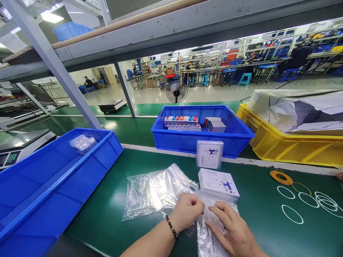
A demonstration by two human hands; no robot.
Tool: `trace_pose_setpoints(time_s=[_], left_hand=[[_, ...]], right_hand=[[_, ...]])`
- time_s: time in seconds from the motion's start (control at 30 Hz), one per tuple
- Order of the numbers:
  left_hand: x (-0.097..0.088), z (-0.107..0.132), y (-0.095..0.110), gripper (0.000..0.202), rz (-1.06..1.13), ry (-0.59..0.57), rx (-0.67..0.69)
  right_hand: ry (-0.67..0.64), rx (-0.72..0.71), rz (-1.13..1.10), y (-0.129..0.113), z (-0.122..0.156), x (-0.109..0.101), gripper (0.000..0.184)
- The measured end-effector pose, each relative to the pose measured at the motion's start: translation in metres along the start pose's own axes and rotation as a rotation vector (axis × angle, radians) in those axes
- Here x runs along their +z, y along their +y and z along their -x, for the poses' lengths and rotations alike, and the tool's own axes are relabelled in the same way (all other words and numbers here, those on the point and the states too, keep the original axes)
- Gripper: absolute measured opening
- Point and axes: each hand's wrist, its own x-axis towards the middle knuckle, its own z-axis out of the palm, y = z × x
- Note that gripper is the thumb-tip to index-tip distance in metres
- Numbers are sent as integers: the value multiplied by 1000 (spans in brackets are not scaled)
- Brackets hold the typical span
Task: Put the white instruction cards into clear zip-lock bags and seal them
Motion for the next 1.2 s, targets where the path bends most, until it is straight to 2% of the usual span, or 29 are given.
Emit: trace_pose_setpoints(time_s=[0.07,0.1,0.13,0.2,0.27,0.3,0.37,0.4,0.47,0.53,0.6,0.67,0.77,0.83,0.9,1.0,1.1,1.2], left_hand=[[-5,0,2,31,53,-11,11],[-8,1,4,32,52,8,59],[-10,2,5,32,28,42,151],[-15,5,8,25,-84,94,435],[-18,7,9,16,-240,35,682],[-19,8,8,14,-314,-35,728],[-19,6,6,7,-436,-142,667],[-20,5,5,4,-480,-162,601],[-20,3,3,10,-526,-156,485],[-21,3,3,12,-512,-157,426],[-22,3,4,11,-445,-179,392],[-23,3,5,10,-358,-211,339],[-22,4,6,10,-253,-243,257],[-21,4,6,9,-186,-248,215],[-19,4,4,7,-121,-253,169],[-16,3,1,7,-95,-269,123],[-12,3,0,6,-143,-284,154],[-10,2,0,8,-176,-288,215]], right_hand=[[-52,50,-66,2,1,0,17],[-85,95,-114,3,2,-1,19],[-123,147,-167,5,3,-2,21],[-204,245,-281,8,2,-7,22],[-288,301,-380,9,0,-13,23],[-335,318,-412,9,-2,-16,25],[-411,347,-431,10,-5,-23,31],[-435,359,-427,10,-5,-25,36],[-450,374,-420,14,-5,-28,43],[-379,396,-396,22,-1,-27,44],[-238,472,-295,34,5,-22,39],[-123,623,-162,48,10,-15,41],[-138,902,-114,66,14,-6,50],[-144,1035,-172,73,14,-5,53],[-88,1118,-258,74,11,-6,56],[98,1194,-400,68,5,-13,66],[333,1238,-551,57,0,-19,75],[530,1217,-697,49,-3,-21,71]])
